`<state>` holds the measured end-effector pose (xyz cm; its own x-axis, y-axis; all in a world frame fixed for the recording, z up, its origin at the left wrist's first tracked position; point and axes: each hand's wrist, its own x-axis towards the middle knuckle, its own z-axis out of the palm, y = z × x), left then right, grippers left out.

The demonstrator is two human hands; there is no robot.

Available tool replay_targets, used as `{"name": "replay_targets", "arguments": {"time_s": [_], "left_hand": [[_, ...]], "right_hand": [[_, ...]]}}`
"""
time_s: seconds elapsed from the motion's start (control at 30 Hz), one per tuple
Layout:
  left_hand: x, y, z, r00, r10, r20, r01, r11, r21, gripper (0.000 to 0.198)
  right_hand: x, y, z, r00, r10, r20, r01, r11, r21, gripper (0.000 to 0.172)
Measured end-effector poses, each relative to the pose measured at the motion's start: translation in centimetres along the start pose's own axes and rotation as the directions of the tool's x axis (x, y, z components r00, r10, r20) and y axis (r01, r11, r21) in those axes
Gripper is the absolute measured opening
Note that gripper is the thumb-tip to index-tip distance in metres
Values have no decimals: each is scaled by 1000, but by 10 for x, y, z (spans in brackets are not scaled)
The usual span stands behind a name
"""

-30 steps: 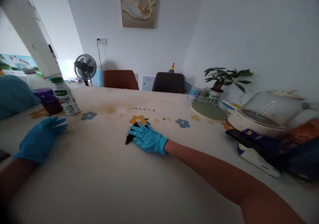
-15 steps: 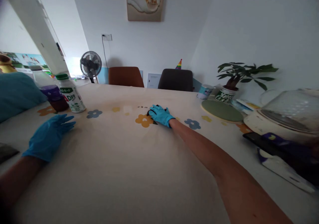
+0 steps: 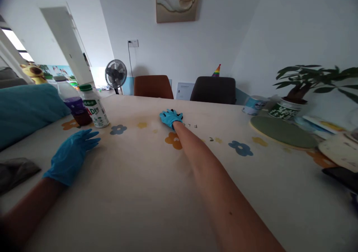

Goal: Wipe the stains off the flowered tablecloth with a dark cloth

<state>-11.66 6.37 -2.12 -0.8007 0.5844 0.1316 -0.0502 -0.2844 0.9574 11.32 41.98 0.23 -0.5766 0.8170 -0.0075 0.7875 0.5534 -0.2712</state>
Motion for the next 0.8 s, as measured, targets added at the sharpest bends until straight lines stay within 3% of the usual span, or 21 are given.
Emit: {"name": "replay_targets", "arguments": {"time_s": [0.2, 0.47, 0.63, 0.8], "left_hand": [[2, 1, 0, 1000, 23, 0, -23, 1000, -1, 72], [4, 4, 4, 999, -2, -54, 0, 999, -36, 43], [-2, 11, 10, 996, -56, -70, 54, 998, -33, 27], [-6, 16, 11, 995, -73, -67, 72, 997, -19, 27]], "right_hand": [[-23, -40, 11, 983, -174, 62, 175, 984, -23, 65], [-115, -70, 19, 896, -420, 142, 425, 905, -4, 66], [-186, -58, 14, 853, -491, 174, 499, 867, 0, 62], [-236, -18, 10, 826, -532, 184, 544, 839, -13, 62]]}}
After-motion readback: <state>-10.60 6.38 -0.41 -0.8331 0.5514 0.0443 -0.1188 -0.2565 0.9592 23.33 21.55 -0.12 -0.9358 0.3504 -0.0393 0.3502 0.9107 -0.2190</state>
